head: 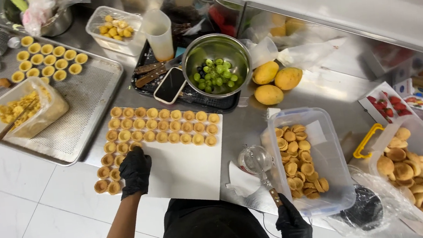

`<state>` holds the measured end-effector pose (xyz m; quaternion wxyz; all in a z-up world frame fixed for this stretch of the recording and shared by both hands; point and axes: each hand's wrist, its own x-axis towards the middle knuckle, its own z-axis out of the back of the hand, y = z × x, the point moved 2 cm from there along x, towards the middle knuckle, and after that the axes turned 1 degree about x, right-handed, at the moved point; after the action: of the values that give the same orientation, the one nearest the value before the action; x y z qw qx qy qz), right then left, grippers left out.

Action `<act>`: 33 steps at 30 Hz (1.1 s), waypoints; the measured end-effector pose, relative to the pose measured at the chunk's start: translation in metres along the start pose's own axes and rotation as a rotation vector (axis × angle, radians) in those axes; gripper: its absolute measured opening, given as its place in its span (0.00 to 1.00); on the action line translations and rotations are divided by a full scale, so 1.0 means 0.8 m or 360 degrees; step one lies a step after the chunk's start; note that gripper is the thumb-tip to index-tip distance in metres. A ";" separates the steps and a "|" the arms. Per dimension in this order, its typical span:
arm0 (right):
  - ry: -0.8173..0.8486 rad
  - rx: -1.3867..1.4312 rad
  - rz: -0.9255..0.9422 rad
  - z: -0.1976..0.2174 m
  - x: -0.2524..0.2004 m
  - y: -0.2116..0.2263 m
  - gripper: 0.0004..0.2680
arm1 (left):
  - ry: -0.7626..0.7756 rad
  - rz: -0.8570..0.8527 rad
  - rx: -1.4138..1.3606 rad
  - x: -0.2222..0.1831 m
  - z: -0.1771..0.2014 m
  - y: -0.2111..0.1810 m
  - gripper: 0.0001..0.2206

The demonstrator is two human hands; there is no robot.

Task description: Arrange tart shells on a board and prepare them with fillings.

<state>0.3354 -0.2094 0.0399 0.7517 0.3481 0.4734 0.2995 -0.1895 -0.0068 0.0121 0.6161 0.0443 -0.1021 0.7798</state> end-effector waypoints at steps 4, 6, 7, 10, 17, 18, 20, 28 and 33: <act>-0.0055 -0.0172 0.0151 -0.012 -0.052 0.077 0.16 | 0.0128 -0.0057 0.0051 0.027 0.022 -0.080 0.15; -0.0062 -0.0174 0.0001 -0.014 -0.055 0.075 0.16 | 0.0050 -0.0159 -0.0020 0.041 0.066 -0.161 0.18; -0.0029 -0.0154 0.0112 -0.014 -0.054 0.067 0.16 | -0.0108 -0.0537 -0.0346 0.044 0.097 -0.215 0.21; -0.0062 -0.0250 0.0086 -0.022 -0.070 0.091 0.15 | -0.0098 -0.1317 -0.1041 0.028 0.139 -0.368 0.20; -0.0065 -0.0029 0.0455 -0.024 -0.070 0.046 0.20 | 0.0569 -0.2212 -0.1074 -0.075 0.064 -0.631 0.08; -0.0090 -0.0021 0.0452 -0.024 -0.071 0.046 0.20 | 0.0571 -0.2237 -0.1078 -0.087 0.031 -0.648 0.08; -0.0107 -0.0094 0.0469 -0.024 -0.073 0.046 0.19 | 0.0635 -0.2560 -0.0483 -0.116 -0.041 -0.682 0.07; -0.0015 -0.0132 0.0371 -0.020 -0.068 0.042 0.20 | 0.0994 -0.2603 0.0145 -0.117 -0.099 -0.704 0.12; 0.0029 -0.0092 0.0400 -0.021 -0.070 0.064 0.20 | 0.1291 -0.2547 -0.0220 -0.100 -0.067 -0.702 0.10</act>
<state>0.2925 -0.2193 0.1043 0.7135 0.3801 0.4241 0.4081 0.3770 0.0519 0.0027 0.9649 -0.2135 0.1380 0.0654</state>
